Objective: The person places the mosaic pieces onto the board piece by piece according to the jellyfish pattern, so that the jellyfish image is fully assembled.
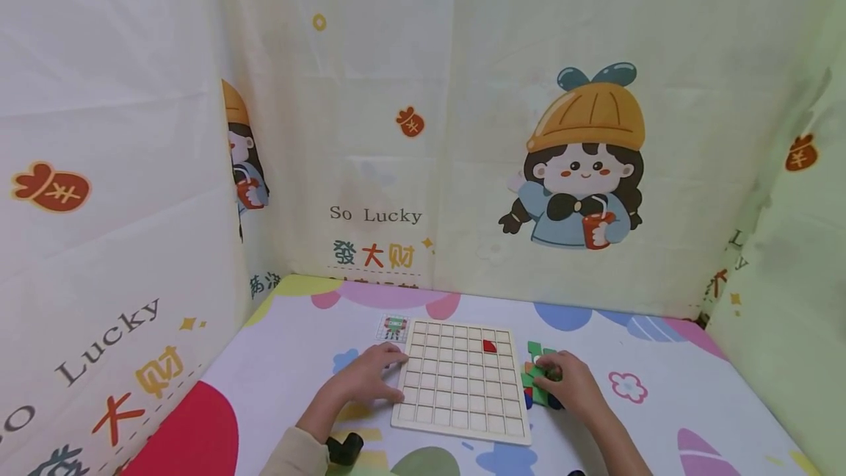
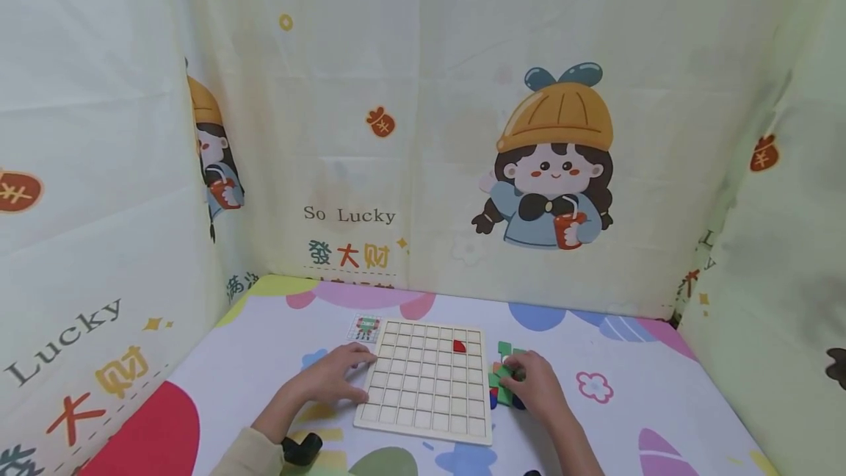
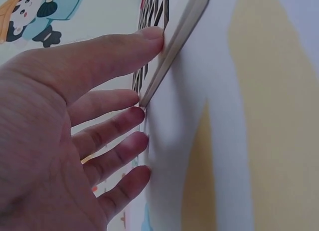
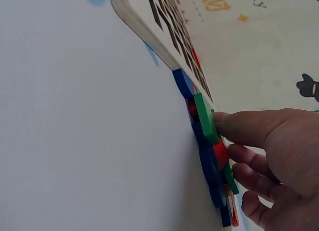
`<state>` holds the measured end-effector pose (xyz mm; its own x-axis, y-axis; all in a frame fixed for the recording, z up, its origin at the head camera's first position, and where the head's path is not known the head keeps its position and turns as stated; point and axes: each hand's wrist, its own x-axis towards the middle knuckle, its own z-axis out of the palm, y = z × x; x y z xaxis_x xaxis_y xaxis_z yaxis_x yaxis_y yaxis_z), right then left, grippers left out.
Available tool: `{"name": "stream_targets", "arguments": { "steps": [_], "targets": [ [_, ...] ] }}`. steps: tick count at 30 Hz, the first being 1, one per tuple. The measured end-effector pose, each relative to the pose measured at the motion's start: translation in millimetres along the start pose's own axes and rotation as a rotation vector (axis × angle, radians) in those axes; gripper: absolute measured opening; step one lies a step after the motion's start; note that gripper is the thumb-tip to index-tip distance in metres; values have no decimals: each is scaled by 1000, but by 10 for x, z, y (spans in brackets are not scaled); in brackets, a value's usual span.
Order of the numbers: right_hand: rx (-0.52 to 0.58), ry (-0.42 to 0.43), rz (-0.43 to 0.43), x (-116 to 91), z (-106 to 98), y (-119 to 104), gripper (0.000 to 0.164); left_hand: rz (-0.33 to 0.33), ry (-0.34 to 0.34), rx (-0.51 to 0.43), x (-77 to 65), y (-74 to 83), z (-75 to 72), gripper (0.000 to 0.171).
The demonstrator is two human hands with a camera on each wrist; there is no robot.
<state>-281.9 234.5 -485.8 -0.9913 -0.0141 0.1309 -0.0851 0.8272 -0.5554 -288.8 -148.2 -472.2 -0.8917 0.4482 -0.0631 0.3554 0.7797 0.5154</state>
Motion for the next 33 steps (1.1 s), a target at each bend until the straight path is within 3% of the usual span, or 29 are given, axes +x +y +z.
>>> {"name": "stream_targets", "arguments": {
  "steps": [18,33],
  "targets": [
    [54,-34,14,66,26,36,26,12,14,-12,-7,-7,23,71],
    [110,-6,2,59,64,5,19,9,15,-17,11,-22,30,70]
  ]
}}
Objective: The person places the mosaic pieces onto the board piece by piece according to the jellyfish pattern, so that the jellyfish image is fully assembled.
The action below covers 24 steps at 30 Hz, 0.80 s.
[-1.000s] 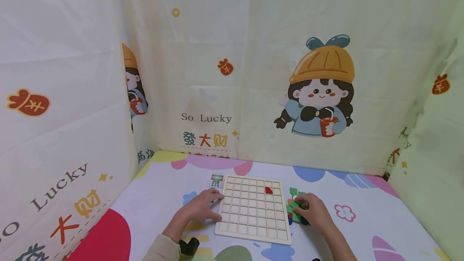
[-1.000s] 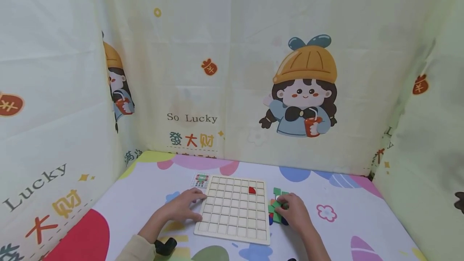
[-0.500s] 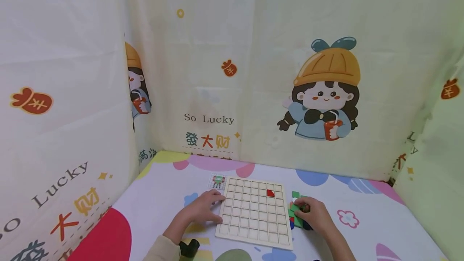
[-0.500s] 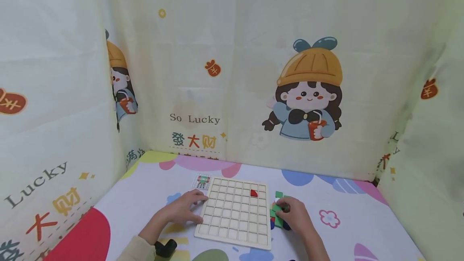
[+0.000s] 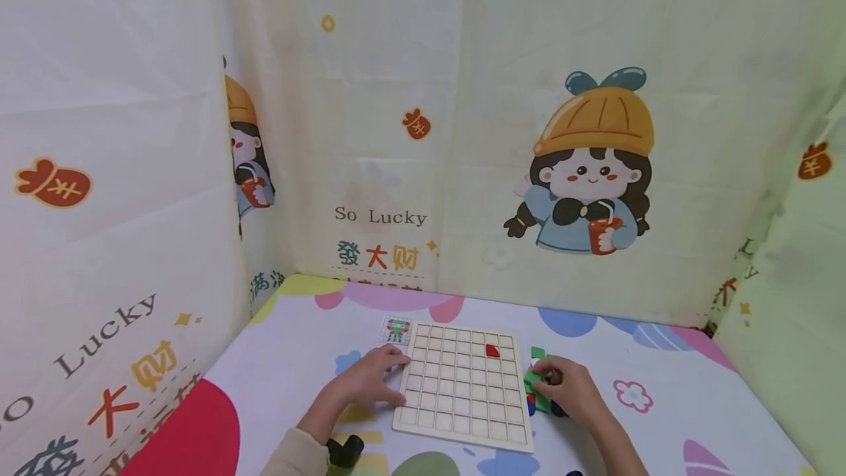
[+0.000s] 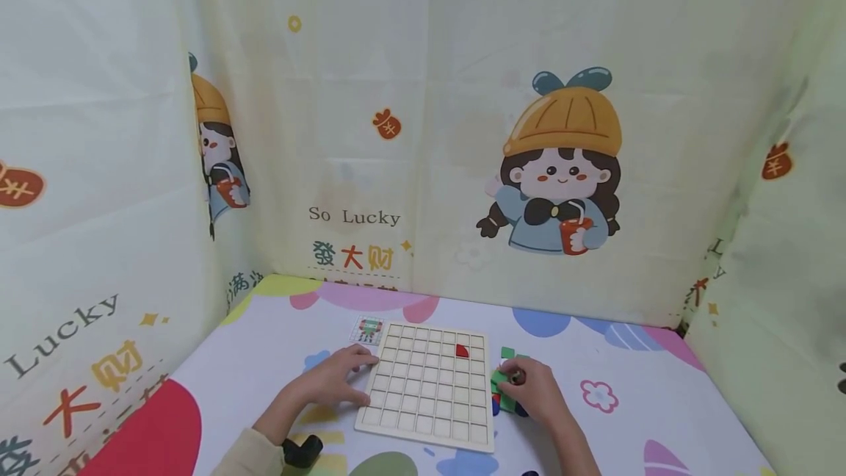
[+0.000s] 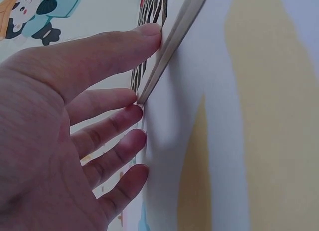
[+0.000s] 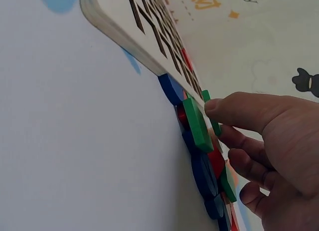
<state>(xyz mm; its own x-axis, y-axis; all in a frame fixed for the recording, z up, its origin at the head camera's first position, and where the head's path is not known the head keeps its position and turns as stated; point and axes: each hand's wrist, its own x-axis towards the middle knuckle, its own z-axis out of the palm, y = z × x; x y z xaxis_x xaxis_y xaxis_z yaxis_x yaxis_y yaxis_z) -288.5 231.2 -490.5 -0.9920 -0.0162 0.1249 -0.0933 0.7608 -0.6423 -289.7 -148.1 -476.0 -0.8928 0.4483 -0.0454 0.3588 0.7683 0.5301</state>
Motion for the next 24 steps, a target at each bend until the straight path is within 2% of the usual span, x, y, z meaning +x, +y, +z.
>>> {"name": "stream_targets", "arguments": {
  "steps": [11,16,24],
  "targets": [
    [52,3,-25,22,45,-126,20,7,-9,-7,32,-31,18,70],
    [58,6,-33,84,97,-208,19,23,8,-4,37,-22,4,70],
    [64,1,-44,126,151,-312,17,12,7,-18,13,-23,-1,70]
  ]
}}
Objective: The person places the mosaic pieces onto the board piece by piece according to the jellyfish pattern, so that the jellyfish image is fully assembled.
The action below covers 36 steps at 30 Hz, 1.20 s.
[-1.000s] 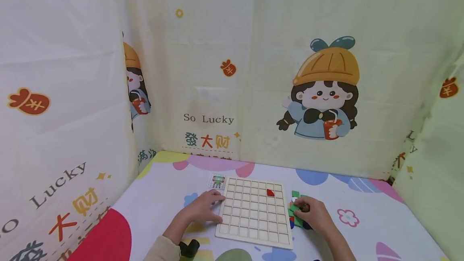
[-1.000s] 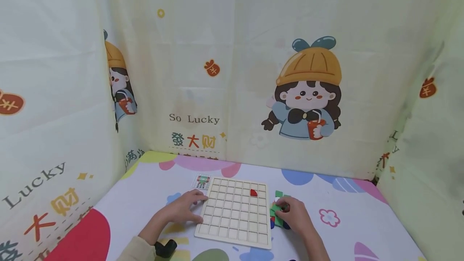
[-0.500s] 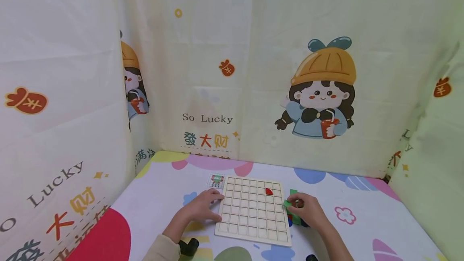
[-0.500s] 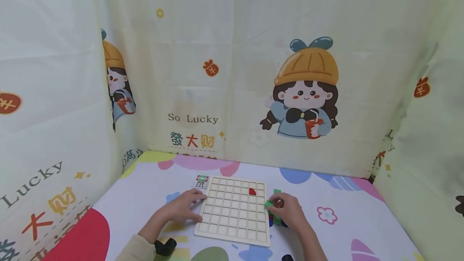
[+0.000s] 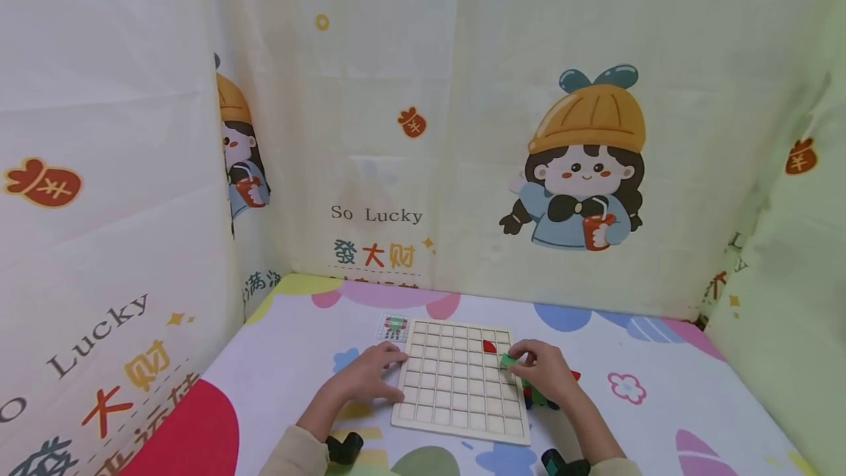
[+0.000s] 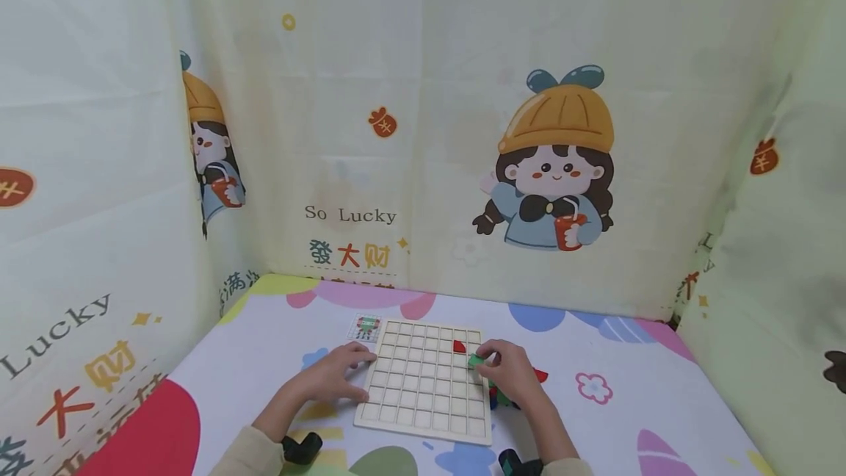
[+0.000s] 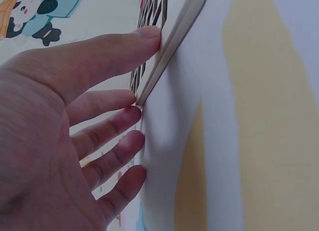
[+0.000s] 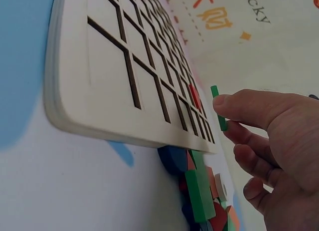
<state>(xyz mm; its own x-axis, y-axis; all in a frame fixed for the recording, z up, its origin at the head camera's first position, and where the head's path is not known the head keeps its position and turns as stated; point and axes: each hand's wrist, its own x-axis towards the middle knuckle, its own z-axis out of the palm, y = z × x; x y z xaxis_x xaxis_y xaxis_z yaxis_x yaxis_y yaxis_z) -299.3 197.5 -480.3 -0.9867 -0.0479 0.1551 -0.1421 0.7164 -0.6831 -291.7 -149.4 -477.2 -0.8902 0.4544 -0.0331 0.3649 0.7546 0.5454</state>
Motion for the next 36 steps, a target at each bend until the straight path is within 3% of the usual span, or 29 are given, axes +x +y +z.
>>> {"name": "stream_targets", "arguments": {
  "steps": [36],
  "targets": [
    [22,-68,-121,350,312,-203,12,-15,-7,-2,-11,3,-2,71]
  ]
}}
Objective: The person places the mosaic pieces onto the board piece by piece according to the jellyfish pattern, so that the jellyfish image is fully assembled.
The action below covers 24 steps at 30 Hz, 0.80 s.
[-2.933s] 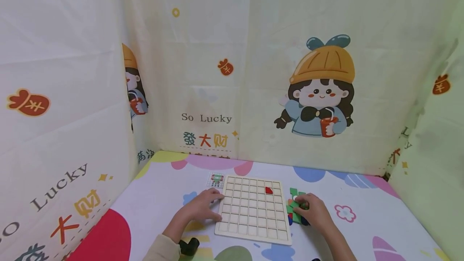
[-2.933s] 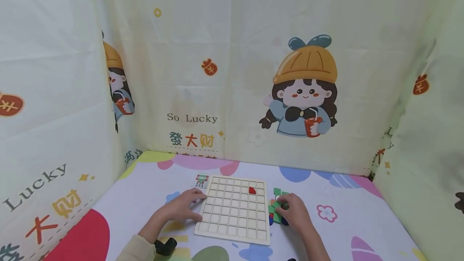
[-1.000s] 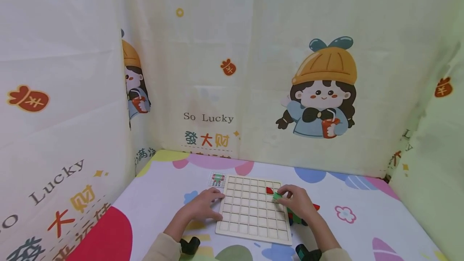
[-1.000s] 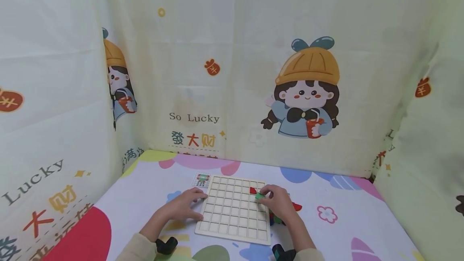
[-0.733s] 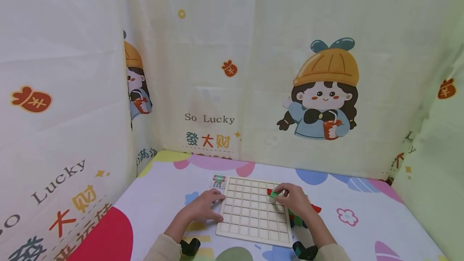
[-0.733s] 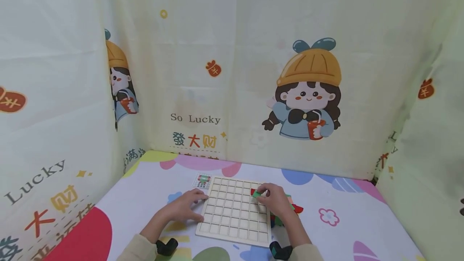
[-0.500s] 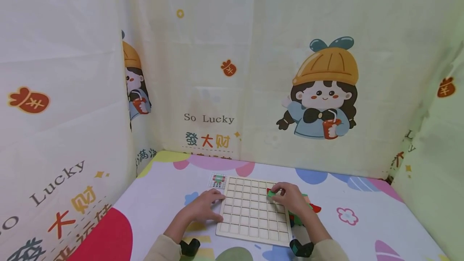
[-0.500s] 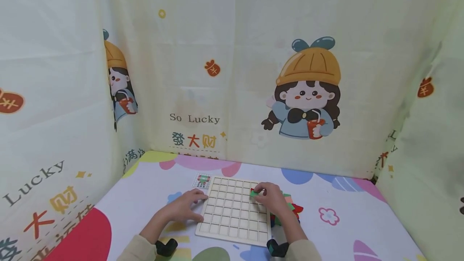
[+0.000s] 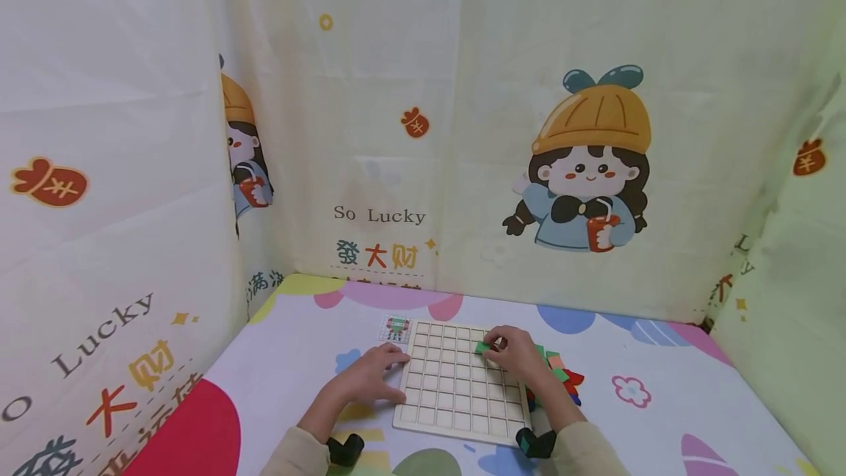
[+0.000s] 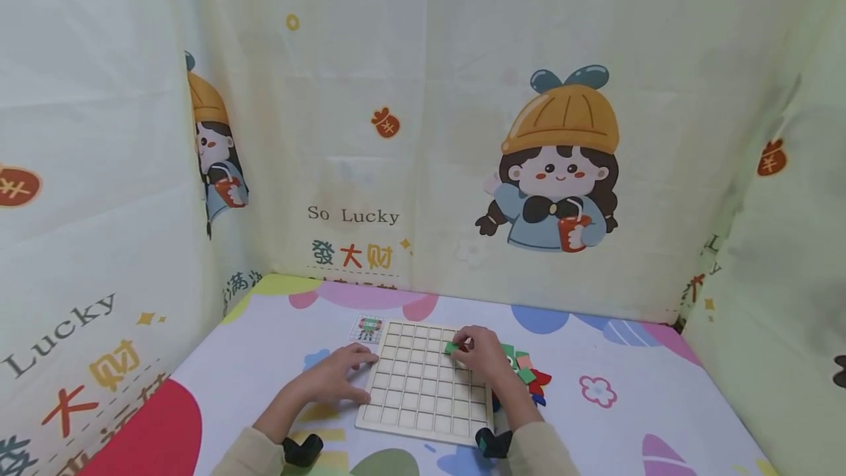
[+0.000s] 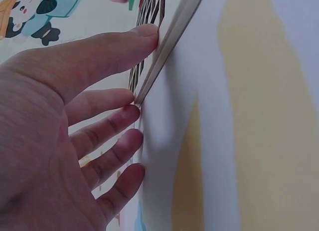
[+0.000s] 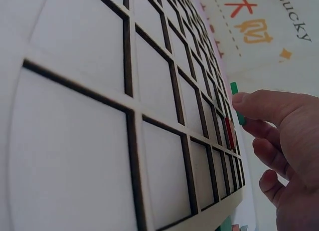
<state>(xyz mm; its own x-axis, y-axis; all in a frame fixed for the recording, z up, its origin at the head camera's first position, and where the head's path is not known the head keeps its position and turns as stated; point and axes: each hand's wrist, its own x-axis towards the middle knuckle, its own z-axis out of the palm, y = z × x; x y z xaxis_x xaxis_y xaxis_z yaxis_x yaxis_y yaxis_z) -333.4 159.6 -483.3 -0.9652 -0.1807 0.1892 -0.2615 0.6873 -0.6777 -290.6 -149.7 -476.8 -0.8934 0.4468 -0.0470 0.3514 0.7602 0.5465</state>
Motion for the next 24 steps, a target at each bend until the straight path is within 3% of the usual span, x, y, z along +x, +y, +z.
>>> {"name": "stream_targets", "arguments": {
  "steps": [10,24],
  "targets": [
    [-10,-2,13,38,27,31,11,3,-4,0,-7,5,-11,71],
    [58,-21,54,97,74,22,8,0,-2,-3,-44,47,-46,68]
  ]
}}
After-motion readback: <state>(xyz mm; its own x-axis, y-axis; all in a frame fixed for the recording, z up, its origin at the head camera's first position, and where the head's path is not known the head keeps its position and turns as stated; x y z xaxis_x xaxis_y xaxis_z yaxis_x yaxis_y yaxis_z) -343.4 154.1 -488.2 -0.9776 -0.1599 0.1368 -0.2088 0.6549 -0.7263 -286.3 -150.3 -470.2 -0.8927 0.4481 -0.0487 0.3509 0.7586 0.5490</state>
